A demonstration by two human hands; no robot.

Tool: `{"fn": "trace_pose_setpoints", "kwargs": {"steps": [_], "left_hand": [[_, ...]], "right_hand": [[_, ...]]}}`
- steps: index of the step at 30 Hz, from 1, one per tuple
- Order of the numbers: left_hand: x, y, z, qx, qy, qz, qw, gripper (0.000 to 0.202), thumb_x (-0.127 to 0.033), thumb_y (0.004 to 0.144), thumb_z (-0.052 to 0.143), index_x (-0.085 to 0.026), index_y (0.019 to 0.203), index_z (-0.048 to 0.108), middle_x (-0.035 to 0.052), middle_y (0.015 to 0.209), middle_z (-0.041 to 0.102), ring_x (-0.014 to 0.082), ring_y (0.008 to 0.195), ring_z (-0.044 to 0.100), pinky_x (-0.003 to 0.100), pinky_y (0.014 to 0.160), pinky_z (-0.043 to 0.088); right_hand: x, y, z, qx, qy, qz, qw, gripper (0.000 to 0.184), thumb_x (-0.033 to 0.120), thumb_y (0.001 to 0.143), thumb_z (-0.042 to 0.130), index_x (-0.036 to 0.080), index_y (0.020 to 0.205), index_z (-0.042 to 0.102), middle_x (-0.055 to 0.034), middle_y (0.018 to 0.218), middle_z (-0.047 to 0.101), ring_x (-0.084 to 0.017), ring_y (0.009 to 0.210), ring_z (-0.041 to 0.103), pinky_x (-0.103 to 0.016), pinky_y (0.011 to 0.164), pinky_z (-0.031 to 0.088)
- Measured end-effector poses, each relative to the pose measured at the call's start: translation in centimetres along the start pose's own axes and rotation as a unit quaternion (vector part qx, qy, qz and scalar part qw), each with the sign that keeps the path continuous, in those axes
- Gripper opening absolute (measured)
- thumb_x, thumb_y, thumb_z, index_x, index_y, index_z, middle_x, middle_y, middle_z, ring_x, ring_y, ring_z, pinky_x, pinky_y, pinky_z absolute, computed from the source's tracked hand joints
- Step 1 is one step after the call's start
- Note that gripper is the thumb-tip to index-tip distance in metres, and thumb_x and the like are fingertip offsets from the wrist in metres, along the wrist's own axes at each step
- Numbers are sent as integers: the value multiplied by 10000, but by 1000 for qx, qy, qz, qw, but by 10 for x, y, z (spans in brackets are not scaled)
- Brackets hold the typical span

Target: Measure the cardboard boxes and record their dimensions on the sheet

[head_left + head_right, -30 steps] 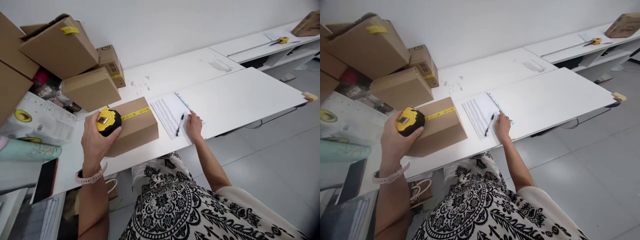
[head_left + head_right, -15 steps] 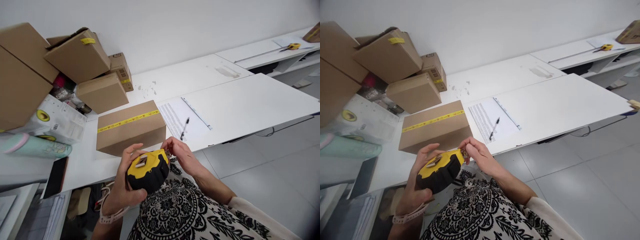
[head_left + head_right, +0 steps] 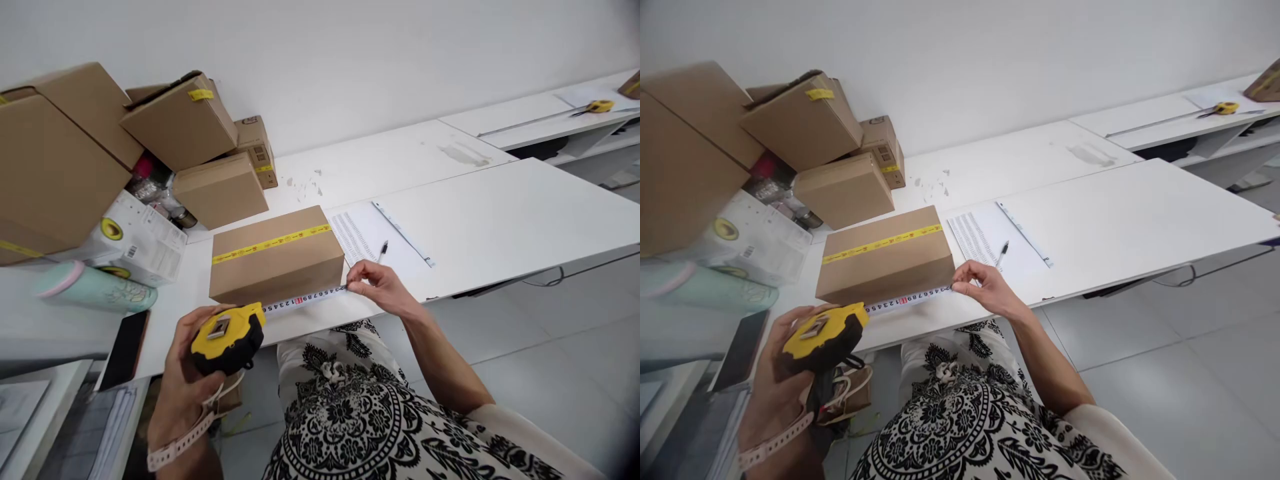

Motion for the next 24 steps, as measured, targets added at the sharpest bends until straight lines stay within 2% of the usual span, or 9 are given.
{"fn": "trace_pose_setpoints", "kwargs": {"steps": [2, 5, 10, 13, 16, 18, 21, 22, 24], "left_hand": [[10, -2, -15, 16, 39, 6, 999, 786, -329, 547, 962, -284, 1263, 639, 101, 1394, 656, 337, 1269, 639, 349, 960, 576], [27, -4, -24, 28, 64, -28, 997, 846, -267, 538, 964, -280, 1308, 612, 129, 1540, 551, 334, 1268, 646, 347, 941, 582], [43, -4, -31, 29, 64, -47, 996, 953, -299, 519, 980, -274, 1376, 563, 155, 1681, 355, 371, 1379, 557, 363, 951, 575], [57, 2, -38, 23, 37, -55, 998, 940, -317, 511, 980, -263, 1358, 577, 172, 1677, 358, 365, 1358, 574, 374, 977, 559], [68, 11, -41, 10, -3, -69, 998, 906, -348, 503, 975, -242, 1320, 599, 187, 1603, 472, 352, 1305, 618, 378, 989, 547], [68, 16, -41, 0, -23, -79, 997, 912, -385, 496, 970, -226, 1315, 601, 190, 1528, 557, 356, 1294, 628, 383, 995, 543], [51, 20, -40, -10, -35, -87, 996, 914, -421, 493, 957, -219, 1314, 608, 176, 1431, 645, 340, 1230, 671, 362, 962, 560], [41, 21, -41, -15, -32, -89, 995, 897, -427, 504, 949, -214, 1310, 618, 168, 1387, 677, 324, 1177, 696, 341, 914, 576], [22, 24, -44, -24, -26, -95, 995, 814, -464, 543, 919, -190, 1265, 660, 157, 1239, 748, 282, 981, 745, 288, 727, 592]], "right_hand": [[-12, 0, 3, 13, -83, -16, 996, 262, 481, 869, 758, 227, 888, 696, -25, 806, 679, -170, 749, 604, -347, 710, 490], [-23, 2, 1, -12, -128, -41, 991, 274, 509, 913, 695, 235, 917, 681, -48, 876, 694, -196, 809, 630, -372, 753, 501], [-41, 2, -27, -88, -131, -30, 987, 288, 527, 913, 689, 243, 955, 678, -56, 924, 700, -219, 891, 648, -396, 848, 511], [-60, 6, -32, -97, -81, -1, 992, 334, 561, 883, 710, 236, 949, 668, -74, 1030, 724, -230, 967, 660, -411, 900, 516], [-75, 13, -24, -88, -16, 18, 996, 374, 587, 846, 738, 232, 931, 655, -73, 1042, 730, -218, 954, 659, -399, 881, 531], [-74, 17, -20, -93, 0, 18, 996, 376, 585, 834, 755, 232, 916, 657, -49, 954, 717, -192, 867, 639, -368, 820, 537], [-55, 20, -20, -103, -7, 13, 995, 365, 574, 825, 772, 231, 909, 676, -24, 857, 682, -171, 779, 601, -337, 736, 534], [-45, 20, -21, -102, -10, 13, 995, 363, 570, 823, 776, 231, 908, 681, -22, 841, 673, -171, 771, 598, -337, 725, 539], [-22, 20, -22, -94, -16, 19, 995, 362, 565, 819, 782, 225, 894, 682, -23, 829, 660, -171, 766, 597, -341, 709, 556]]}}
Point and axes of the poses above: each hand's wrist, its own y-axis towards the middle knuckle, its own z-axis out of the palm, x = y × z, the point moved 9 cm from there along y, towards the middle knuckle
